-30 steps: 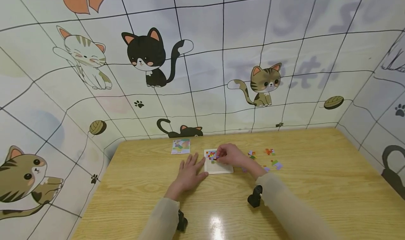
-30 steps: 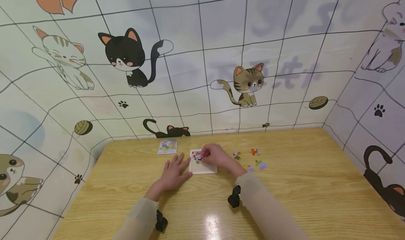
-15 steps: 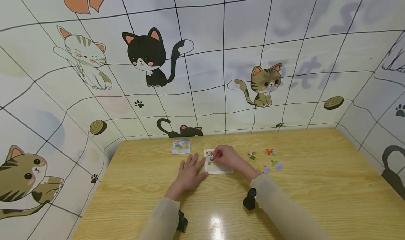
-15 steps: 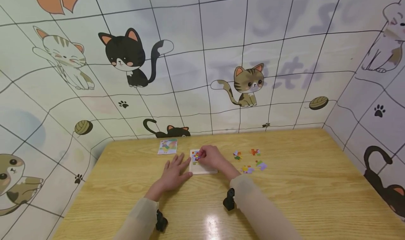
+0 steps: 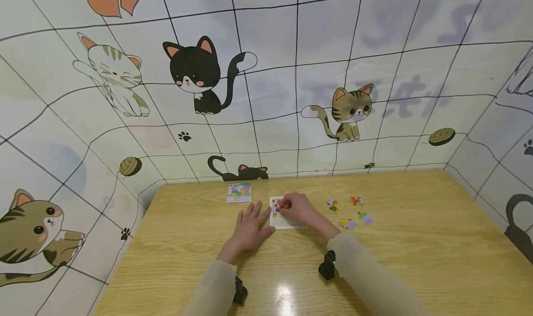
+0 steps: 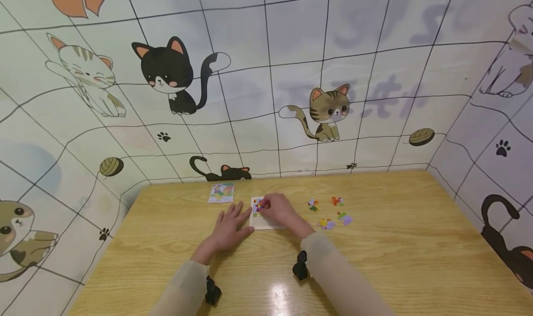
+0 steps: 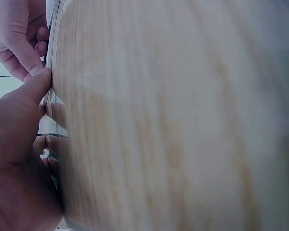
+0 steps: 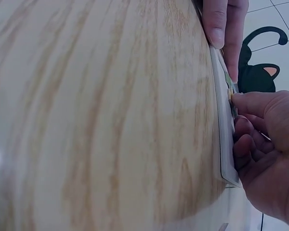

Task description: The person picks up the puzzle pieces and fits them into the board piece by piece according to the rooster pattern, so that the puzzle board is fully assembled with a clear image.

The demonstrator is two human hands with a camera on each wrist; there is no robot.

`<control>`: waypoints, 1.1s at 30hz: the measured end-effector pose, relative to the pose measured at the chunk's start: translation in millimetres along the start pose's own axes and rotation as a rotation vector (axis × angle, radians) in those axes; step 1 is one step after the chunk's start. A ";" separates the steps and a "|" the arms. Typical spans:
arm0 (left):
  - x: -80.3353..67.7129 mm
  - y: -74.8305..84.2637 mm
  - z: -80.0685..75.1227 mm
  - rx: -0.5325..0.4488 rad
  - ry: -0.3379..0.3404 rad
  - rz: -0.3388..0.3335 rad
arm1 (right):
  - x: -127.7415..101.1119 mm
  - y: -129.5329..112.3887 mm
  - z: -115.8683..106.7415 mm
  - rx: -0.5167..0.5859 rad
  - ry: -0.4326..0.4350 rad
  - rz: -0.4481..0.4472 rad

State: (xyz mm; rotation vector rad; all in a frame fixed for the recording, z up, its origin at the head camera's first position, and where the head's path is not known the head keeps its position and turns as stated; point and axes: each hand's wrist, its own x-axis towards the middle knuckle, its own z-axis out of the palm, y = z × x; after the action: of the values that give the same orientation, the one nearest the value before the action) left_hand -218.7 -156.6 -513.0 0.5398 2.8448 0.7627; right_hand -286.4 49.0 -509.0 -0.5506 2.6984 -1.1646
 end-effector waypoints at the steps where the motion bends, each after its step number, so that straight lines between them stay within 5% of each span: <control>1: 0.1 0.7 -0.8 0.000 0.000 0.002 | 0.0 0.1 0.1 -0.002 0.001 0.001; 10: 2.2 -5.9 5.9 0.003 0.015 0.015 | -1.3 0.0 0.2 -0.036 -0.012 -0.046; 18: 3.8 -9.8 10.0 0.011 0.024 0.018 | -3.6 1.3 -2.0 -0.153 -0.046 -0.201; 26: 0.3 0.2 0.3 0.010 0.012 0.019 | -4.7 1.1 -3.5 -0.158 -0.066 -0.200; 33: 0.3 2.2 -0.6 0.031 -0.001 -0.011 | -4.6 5.1 -19.7 0.074 -0.041 -0.088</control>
State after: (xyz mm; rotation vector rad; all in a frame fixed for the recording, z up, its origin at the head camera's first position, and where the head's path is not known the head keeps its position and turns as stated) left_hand -218.5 -155.0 -511.4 0.5276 2.8605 0.7173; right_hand -289.1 67.2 -499.2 -0.6800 2.6091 -1.2542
